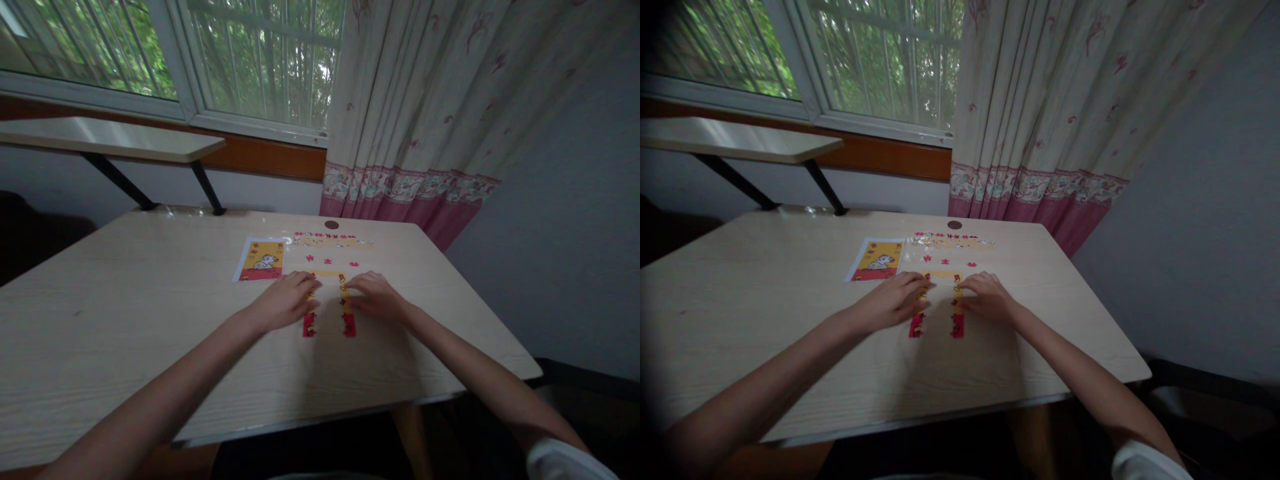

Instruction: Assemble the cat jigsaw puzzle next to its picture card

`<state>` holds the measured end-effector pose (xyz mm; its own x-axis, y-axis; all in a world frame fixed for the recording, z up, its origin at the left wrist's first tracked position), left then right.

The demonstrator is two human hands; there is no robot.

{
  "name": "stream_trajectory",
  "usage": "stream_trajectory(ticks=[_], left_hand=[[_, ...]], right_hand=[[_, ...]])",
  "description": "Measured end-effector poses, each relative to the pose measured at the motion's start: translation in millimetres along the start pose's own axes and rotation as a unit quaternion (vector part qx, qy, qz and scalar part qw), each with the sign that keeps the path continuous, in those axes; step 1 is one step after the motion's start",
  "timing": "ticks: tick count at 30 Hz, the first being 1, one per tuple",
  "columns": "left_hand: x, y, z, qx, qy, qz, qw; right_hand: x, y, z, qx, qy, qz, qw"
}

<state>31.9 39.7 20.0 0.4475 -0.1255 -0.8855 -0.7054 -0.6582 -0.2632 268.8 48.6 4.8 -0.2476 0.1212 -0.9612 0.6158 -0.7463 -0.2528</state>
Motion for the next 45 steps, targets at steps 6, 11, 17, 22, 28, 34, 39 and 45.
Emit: stream_trajectory(ticks=[6, 11, 17, 22, 28, 34, 39, 45], left_hand=[[8.7, -1, 27, 0.001, 0.007, -0.003, 1.0], [16.1, 8, 31, 0.002, 0.005, -0.001, 1.0], [19.4, 12, 36, -0.012, 0.007, 0.015, 1.0], [19.6, 13, 38, -0.015, 0.013, 0.02, 1.0], [18.1, 15, 36, -0.018, 0.002, 0.026, 0.999], [19.5, 16, 37, -0.024, -0.017, 0.036, 0.999], [21.5, 16, 37, -0.033, -0.026, 0.05, 0.998], [22.1, 17, 36, -0.023, -0.034, 0.041, 0.998]], right_hand=[[5, -24, -20, 0.002, 0.004, 0.042, 0.999], [11, -13, -14, 0.009, -0.007, 0.04, 0.999], [21, -8, -14, 0.009, -0.002, 0.039, 0.999], [24, -12, -20, 0.015, -0.009, 0.055, 0.998], [23, -10, -18, 0.011, -0.016, 0.075, 0.997], [16, -6, -8, 0.003, -0.032, 0.126, 0.991], [12, -4, -3, -0.002, -0.037, 0.15, 0.988], [10, -2, 2, -0.029, -0.039, 0.159, 0.986]])
Point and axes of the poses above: each hand's wrist, its own y-axis away from the middle knuckle, its own x-axis out of the palm, z = x × y, the point moved 3 cm from there along -y, towards the middle knuckle, and after that the axes turned 9 degrees about y, right-handed, at the moved point
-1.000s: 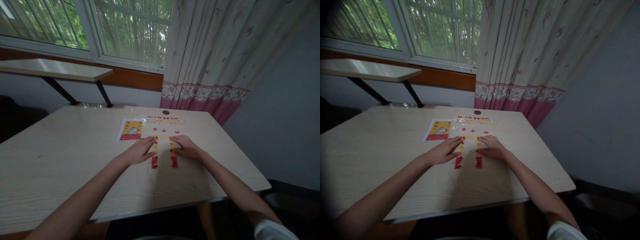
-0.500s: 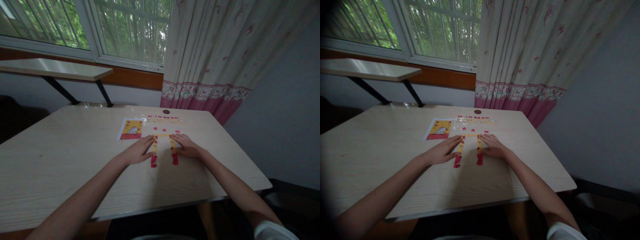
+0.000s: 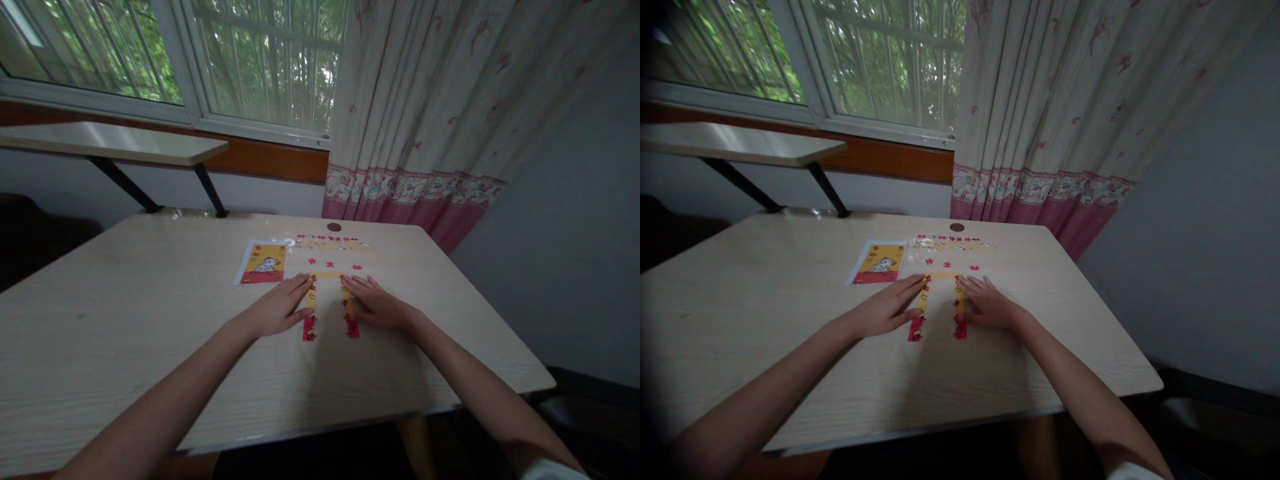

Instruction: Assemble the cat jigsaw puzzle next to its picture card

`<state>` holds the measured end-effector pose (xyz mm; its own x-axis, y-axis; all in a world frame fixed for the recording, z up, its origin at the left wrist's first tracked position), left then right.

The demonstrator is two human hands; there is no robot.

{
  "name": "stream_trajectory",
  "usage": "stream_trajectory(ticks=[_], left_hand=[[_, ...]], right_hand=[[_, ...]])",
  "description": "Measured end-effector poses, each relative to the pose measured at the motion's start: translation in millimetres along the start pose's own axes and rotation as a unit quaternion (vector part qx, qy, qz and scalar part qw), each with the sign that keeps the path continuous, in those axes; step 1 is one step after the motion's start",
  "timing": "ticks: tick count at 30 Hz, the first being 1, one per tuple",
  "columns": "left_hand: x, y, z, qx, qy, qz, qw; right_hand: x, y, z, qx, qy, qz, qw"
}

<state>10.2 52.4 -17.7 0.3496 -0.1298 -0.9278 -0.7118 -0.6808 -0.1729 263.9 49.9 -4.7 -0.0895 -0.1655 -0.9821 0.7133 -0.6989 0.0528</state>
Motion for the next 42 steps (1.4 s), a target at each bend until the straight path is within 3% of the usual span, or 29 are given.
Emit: stream_trajectory(ticks=[7, 16, 29, 42], left_hand=[[-2.2, -1, -1, -0.013, -0.015, 0.027, 0.999], [-0.9, -1, -2, -0.007, -0.016, -0.001, 1.0], [-12.2, 3, -12, -0.018, -0.009, 0.02, 1.0], [-11.9, 2, -13, -0.026, -0.006, 0.016, 1.0]], right_hand=[[-2, 0, -4, -0.039, 0.005, -0.112, 0.993], [-7, 1, 2, -0.055, 0.001, -0.158, 0.986], [-12, 1, 4, -0.059, 0.006, -0.156, 0.986], [-11, 0, 6, -0.074, -0.01, -0.143, 0.987]])
Point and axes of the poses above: each hand's wrist, its own y-axis away from the middle knuckle, its own x-axis out of the palm, z = x × y, the point moved 3 cm from there along -y, towards the middle knuckle, and after that the axes turned 9 degrees about y, right-handed, at the moved point
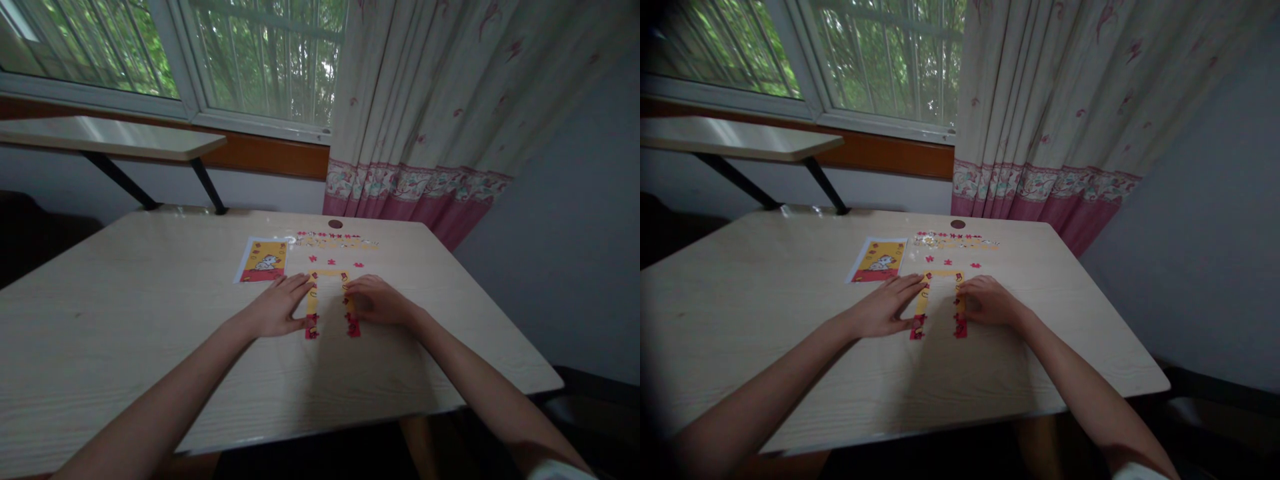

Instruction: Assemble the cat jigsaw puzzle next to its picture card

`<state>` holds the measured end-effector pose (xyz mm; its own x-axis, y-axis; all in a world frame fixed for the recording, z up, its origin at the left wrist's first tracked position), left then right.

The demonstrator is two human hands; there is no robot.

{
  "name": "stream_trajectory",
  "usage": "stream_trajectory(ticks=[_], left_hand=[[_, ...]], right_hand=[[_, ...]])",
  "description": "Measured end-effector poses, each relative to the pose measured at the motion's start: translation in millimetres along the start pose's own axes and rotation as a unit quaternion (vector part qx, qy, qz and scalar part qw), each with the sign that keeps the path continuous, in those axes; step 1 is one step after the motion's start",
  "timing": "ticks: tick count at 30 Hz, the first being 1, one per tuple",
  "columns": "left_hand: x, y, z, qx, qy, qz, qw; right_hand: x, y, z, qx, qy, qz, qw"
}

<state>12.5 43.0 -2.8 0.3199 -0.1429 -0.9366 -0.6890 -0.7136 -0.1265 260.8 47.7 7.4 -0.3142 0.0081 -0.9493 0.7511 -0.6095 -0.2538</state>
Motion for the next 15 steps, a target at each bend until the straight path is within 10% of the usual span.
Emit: stream_trajectory(ticks=[15], left_hand=[[4.0, -0.3, 2.6, 0.017, 0.03, 0.0, 0.999]], right_hand=[[0.7, -0.7, -1.2, 0.01, -0.013, 0.003, 1.0]])
Point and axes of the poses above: each hand's wrist, its own y-axis away from the middle knuckle, its own x-axis out of the palm, z = x × y, the point moved 3 cm from there along -y, towards the middle knuckle, and after that the axes turned 9 degrees about y, right-handed, at the moved point
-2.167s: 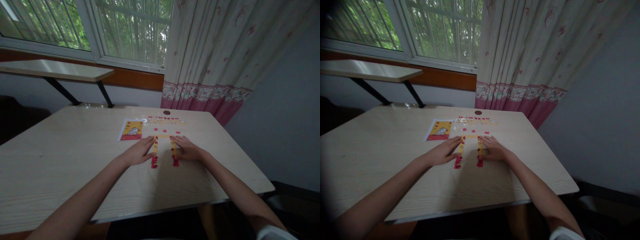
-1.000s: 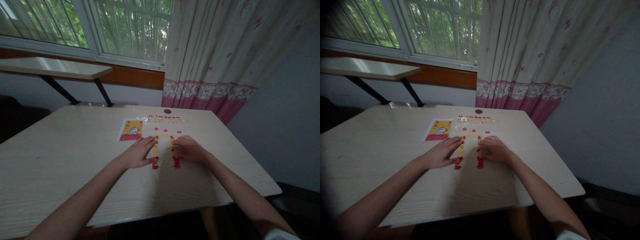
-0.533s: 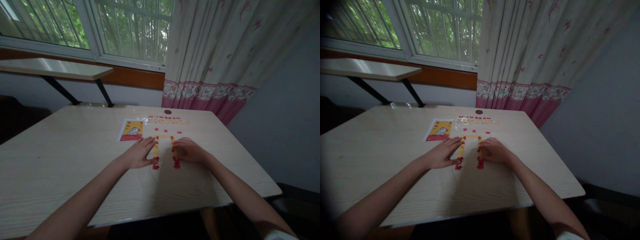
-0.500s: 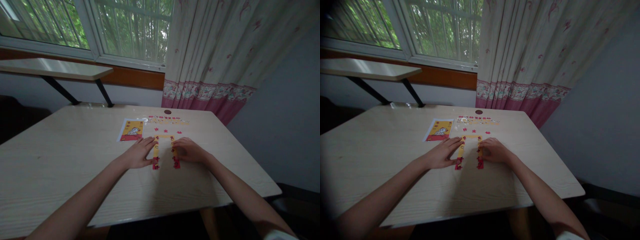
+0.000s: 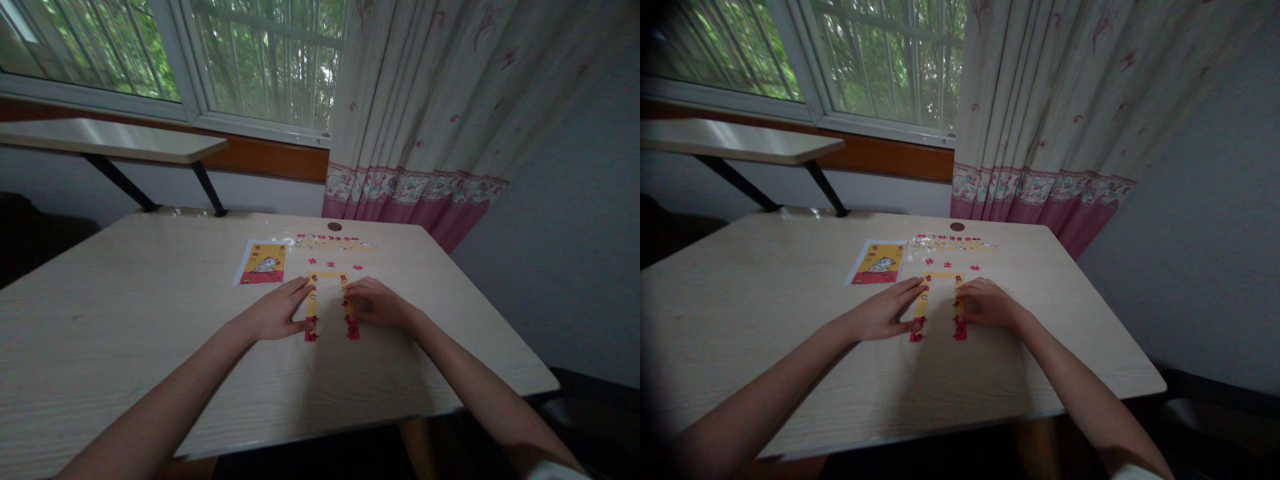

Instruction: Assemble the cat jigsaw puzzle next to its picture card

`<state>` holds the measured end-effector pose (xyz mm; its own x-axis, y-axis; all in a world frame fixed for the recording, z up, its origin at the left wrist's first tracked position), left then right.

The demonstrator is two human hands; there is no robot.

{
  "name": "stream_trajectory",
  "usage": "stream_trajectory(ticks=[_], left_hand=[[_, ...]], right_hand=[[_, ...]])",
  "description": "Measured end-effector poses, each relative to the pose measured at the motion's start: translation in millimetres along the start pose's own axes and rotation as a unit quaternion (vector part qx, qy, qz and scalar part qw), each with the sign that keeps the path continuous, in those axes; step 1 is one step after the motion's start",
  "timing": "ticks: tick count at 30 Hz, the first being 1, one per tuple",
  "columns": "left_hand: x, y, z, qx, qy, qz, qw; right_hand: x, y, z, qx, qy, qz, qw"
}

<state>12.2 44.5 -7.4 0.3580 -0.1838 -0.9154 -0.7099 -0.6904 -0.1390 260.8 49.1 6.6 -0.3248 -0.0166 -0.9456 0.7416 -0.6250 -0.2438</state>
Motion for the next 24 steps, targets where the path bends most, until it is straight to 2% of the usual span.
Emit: stream_trajectory(ticks=[11, 15, 19, 24], left_hand=[[1.9, 1, 2, 0.004, 0.015, -0.008, 1.0], [1.2, 0, 1, 0.012, 0.019, -0.015, 1.0], [-0.7, -1, -2, 0.023, 0.03, -0.022, 0.999], [-2.3, -1, -4, 0.014, 0.028, -0.016, 0.999]], right_hand=[[2, 1, -2, -0.003, -0.002, -0.01, 1.0], [4, 0, -8, -0.013, 0.018, -0.037, 0.999], [4, -13, -22, 0.007, 0.068, -0.045, 0.997], [3, -42, -32, 0.061, 0.12, -0.006, 0.991]])
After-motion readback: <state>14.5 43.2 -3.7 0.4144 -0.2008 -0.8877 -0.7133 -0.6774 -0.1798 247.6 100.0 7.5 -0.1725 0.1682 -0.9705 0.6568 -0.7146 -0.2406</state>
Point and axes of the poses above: each hand's wrist, its own y-axis away from the middle knuckle, its own x-axis out of the palm, z = x × y, the point moved 3 cm from there along -y, towards the middle knuckle, and after that the axes turned 9 degrees about y, right-handed, at the moved point
